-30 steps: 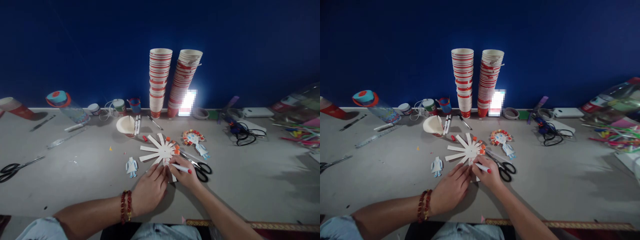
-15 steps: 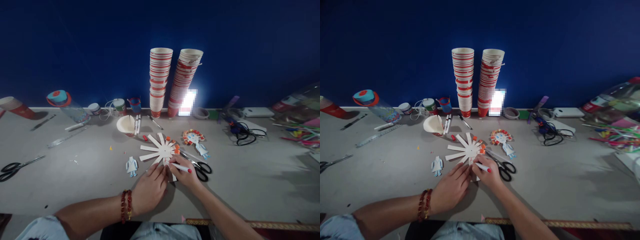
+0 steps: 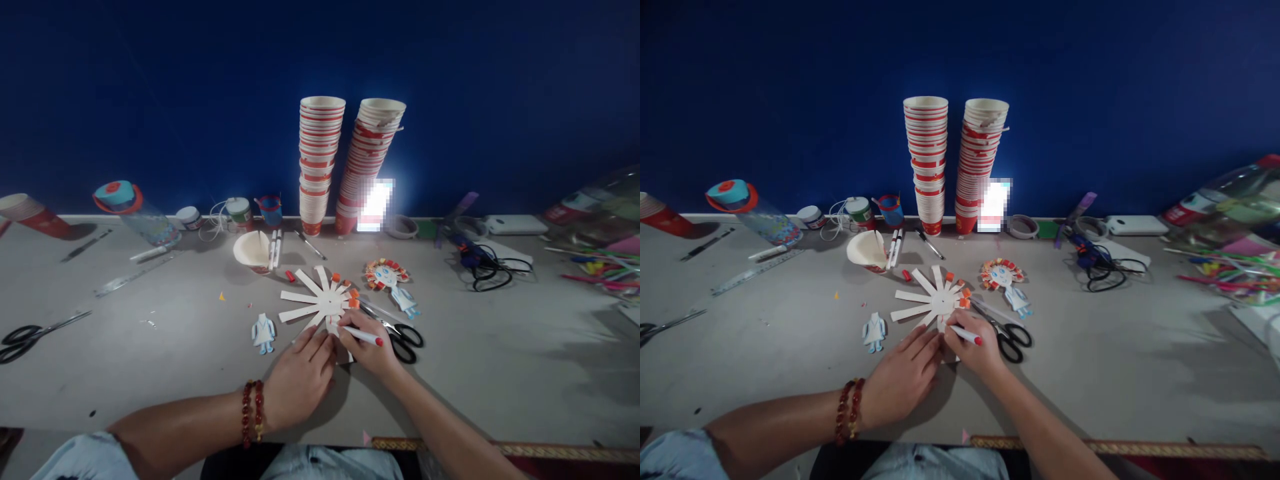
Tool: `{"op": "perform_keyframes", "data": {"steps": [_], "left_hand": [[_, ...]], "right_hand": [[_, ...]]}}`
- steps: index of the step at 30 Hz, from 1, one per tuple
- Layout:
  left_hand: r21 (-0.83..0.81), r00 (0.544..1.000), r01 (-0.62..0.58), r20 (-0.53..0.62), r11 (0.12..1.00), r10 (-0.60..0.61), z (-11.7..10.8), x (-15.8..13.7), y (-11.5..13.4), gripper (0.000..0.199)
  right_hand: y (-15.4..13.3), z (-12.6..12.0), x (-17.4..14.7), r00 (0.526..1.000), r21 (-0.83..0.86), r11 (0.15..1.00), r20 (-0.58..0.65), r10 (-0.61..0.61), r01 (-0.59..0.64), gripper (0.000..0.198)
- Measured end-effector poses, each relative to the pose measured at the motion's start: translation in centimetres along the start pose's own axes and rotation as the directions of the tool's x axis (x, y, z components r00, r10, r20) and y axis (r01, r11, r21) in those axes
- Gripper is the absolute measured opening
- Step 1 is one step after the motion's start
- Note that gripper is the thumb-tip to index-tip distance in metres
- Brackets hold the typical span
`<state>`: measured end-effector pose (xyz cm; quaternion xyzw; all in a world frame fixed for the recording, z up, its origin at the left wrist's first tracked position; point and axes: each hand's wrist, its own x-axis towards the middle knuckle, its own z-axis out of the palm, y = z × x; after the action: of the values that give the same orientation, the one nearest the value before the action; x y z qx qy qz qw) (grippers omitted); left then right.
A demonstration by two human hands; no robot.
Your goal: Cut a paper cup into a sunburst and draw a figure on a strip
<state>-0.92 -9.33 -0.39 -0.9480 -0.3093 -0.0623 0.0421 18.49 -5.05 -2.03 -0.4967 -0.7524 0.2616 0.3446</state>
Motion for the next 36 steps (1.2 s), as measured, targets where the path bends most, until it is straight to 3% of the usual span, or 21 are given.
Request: {"op": "perform_keyframes", "data": {"steps": [36], "left_hand": [[0.023, 1.000, -0.004, 0.007, 1.000, 0.004, -0.40, 0.16, 0.10, 0.049]], "right_hand": [[-0.19, -0.07, -0.01, 1.000, -0.011, 1.000, -0.009, -0.017, 0.017, 0.013]]}}
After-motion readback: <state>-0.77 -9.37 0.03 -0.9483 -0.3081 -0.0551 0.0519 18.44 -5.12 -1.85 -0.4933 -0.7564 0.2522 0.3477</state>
